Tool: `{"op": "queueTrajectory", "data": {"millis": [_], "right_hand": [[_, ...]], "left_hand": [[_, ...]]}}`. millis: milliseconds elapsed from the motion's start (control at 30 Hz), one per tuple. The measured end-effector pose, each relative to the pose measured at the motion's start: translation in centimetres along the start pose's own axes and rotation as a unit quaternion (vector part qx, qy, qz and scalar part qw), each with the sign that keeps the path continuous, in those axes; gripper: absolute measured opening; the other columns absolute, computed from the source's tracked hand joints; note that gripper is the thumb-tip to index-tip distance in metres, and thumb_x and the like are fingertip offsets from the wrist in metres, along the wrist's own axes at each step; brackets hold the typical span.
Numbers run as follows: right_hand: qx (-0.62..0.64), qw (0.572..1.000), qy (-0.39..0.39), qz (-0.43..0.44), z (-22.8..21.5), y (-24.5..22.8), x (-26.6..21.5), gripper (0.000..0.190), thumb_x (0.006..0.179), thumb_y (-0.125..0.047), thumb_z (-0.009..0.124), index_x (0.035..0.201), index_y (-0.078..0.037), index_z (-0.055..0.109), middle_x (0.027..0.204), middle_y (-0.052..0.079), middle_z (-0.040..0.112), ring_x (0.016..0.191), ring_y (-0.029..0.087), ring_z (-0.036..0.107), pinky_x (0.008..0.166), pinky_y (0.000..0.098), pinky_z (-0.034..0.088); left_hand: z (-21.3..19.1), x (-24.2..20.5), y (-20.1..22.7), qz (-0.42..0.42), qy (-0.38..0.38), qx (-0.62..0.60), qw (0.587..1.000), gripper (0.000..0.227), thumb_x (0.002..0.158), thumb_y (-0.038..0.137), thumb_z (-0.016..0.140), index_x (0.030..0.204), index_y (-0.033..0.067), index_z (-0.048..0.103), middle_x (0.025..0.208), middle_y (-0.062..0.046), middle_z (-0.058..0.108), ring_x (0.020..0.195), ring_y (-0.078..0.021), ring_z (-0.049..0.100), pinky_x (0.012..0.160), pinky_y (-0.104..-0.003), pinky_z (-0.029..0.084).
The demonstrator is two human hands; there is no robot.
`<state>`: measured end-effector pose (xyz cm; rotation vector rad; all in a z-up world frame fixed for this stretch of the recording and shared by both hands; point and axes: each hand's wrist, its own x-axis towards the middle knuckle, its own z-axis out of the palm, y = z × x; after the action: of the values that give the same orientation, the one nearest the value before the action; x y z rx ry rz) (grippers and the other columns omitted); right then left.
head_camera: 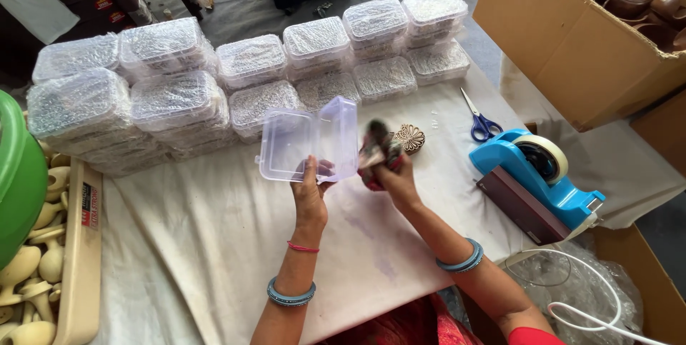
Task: The person wipes the inside of a small, clear plastic container with a patterned cloth. They then place two decorative metal objects, one shaped like an elephant and the other like a flower, into the container and close the lid.
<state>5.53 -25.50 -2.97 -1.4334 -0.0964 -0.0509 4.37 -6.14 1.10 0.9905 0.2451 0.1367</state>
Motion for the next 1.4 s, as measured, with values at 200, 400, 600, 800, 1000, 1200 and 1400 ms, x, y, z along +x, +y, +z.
{"op": "queueTrajectory", "data": {"millis": [200,400,600,800,1000,1200,1400], "right_hand": [[0.243,0.965,0.043,0.087,-0.2,-3.2,0.9,0.038,0.097,-0.020,0.061,0.128,0.000,0.057,0.112,0.009,0.074,0.094,0.020,0.076,0.083,0.0340,0.063],[0.349,0.931,-0.087,0.060,-0.6,-3.2,1.0,0.052,0.094,-0.035,0.057,0.137,-0.006,0.052,0.123,0.012,0.067,0.107,0.021,0.073,0.090,0.0363,0.064],[0.278,0.940,-0.102,0.170,-1.1,0.5,0.8,0.038,0.097,-0.013,0.066,0.131,0.003,0.058,0.112,0.009,0.072,0.094,0.016,0.072,0.084,0.0343,0.061],[0.208,0.977,0.036,0.039,-4.0,0.7,2.6,0.027,0.094,-0.007,0.063,0.119,0.002,0.060,0.101,0.009,0.074,0.083,0.018,0.073,0.073,0.0352,0.062],[0.176,0.953,0.209,-0.129,-6.4,-0.2,2.6,0.017,0.101,-0.006,0.064,0.118,-0.002,0.063,0.105,0.003,0.070,0.090,0.010,0.068,0.078,0.0267,0.057],[-0.009,0.957,0.180,-0.228,-1.3,-9.5,1.3,0.033,0.101,0.000,0.062,0.133,-0.001,0.053,0.117,0.003,0.068,0.105,0.009,0.067,0.092,0.0245,0.056],[-0.169,0.972,0.078,-0.143,1.1,-12.1,2.4,0.042,0.092,-0.006,0.069,0.133,-0.004,0.057,0.101,0.010,0.072,0.084,0.015,0.072,0.073,0.0325,0.060]], "left_hand": [[-0.4,-0.2,-2.0,-0.035,-0.194,0.098,0.975,0.028,0.106,0.031,0.060,0.089,0.0085,0.064,0.084,-0.003,0.067,0.077,-0.0112,0.061,0.069,-0.028,0.051],[-2.1,1.6,-2.2,0.031,-0.258,0.155,0.953,0.024,0.106,0.026,0.065,0.095,0.0054,0.068,0.084,-0.004,0.068,0.075,-0.0134,0.064,0.069,-0.029,0.052],[-3.8,3.1,1.4,0.029,-0.063,0.069,0.995,0.014,0.092,0.009,0.075,0.104,0.0054,0.067,0.094,-0.009,0.076,0.081,-0.0189,0.076,0.073,-0.033,0.062],[-3.3,2.3,3.9,0.123,-0.108,0.189,0.968,0.014,0.093,0.005,0.076,0.106,0.0034,0.074,0.097,-0.009,0.077,0.088,-0.0198,0.075,0.080,-0.031,0.062],[-1.6,0.5,2.9,0.314,-0.109,0.497,0.801,0.031,0.081,-0.010,0.069,0.102,0.0104,0.079,0.105,-0.007,0.076,0.098,-0.0245,0.072,0.086,-0.035,0.057],[-1.5,0.3,1.8,0.325,-0.139,0.547,0.759,0.054,0.075,-0.015,0.063,0.116,0.0180,0.077,0.115,-0.005,0.072,0.107,-0.0250,0.067,0.091,-0.036,0.057],[-2.1,0.7,1.2,0.349,-0.152,0.596,0.706,0.053,0.080,-0.010,0.065,0.121,0.0226,0.076,0.113,-0.004,0.072,0.103,-0.0250,0.068,0.088,-0.039,0.057]]}}
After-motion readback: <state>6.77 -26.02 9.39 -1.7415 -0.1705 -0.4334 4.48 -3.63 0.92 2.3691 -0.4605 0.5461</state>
